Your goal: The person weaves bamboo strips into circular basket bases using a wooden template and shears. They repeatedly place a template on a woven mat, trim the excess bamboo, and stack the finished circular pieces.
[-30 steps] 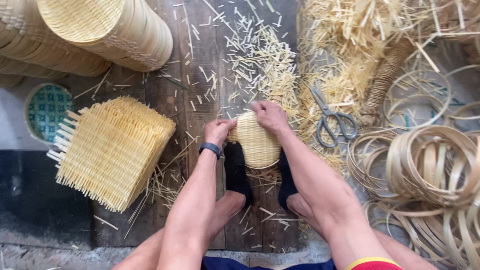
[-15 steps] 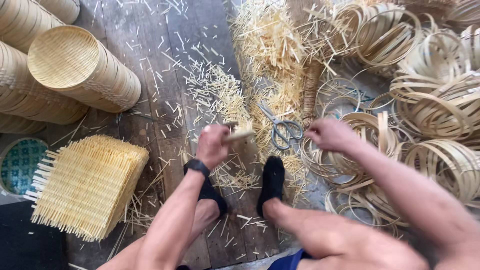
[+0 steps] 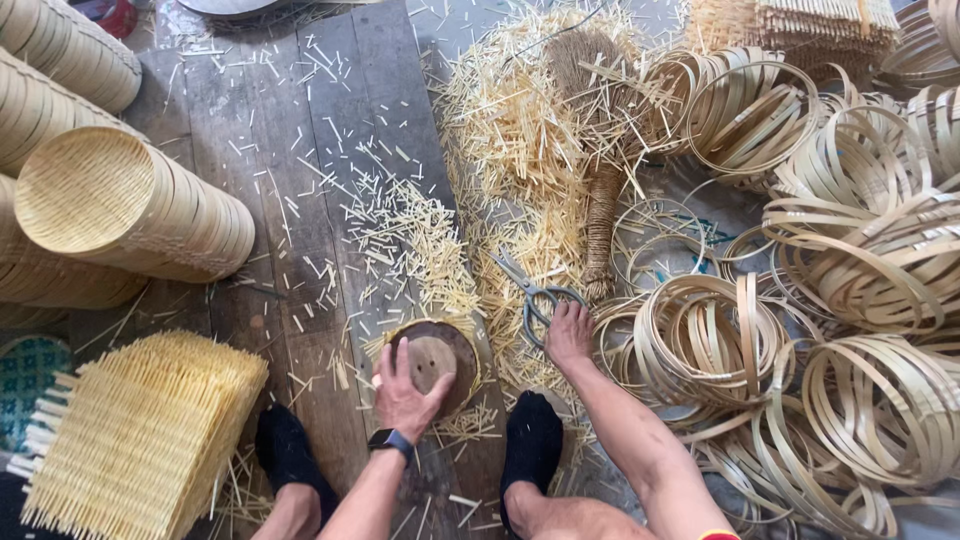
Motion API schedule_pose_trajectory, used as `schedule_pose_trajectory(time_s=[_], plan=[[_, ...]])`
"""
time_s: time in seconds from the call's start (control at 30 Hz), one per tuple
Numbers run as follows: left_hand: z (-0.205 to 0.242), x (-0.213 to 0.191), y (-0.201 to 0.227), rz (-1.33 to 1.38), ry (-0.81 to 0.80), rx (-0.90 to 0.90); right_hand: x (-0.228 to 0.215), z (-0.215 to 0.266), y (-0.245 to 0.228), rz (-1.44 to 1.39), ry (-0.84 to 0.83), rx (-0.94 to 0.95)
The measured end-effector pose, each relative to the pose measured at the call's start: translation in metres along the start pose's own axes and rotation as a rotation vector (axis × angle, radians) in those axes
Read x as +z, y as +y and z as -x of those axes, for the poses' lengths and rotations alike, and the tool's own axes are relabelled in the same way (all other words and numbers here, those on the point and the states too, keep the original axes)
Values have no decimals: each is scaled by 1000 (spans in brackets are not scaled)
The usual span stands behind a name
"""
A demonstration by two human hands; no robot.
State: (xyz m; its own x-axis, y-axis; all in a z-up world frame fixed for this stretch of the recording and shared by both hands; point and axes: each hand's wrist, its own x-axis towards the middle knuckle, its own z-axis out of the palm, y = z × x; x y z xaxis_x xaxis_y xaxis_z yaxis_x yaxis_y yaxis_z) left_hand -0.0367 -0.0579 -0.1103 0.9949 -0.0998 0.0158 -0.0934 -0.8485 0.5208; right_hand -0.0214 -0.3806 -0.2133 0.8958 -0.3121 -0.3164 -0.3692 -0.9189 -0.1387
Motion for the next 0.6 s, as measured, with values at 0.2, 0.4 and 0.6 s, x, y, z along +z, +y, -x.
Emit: schedule_pose_trajectory(time_s=[0.2, 0.4, 0.6], plan=[[-27, 10, 28, 44, -91, -181, -2, -28, 5, -36, -251, 17], [-26, -5, 28, 61, 102, 172, -59, 22, -6, -497, -438, -25], [-42, -2, 17, 0, -247, 138, -89, 70, -17, -314, -493, 93]])
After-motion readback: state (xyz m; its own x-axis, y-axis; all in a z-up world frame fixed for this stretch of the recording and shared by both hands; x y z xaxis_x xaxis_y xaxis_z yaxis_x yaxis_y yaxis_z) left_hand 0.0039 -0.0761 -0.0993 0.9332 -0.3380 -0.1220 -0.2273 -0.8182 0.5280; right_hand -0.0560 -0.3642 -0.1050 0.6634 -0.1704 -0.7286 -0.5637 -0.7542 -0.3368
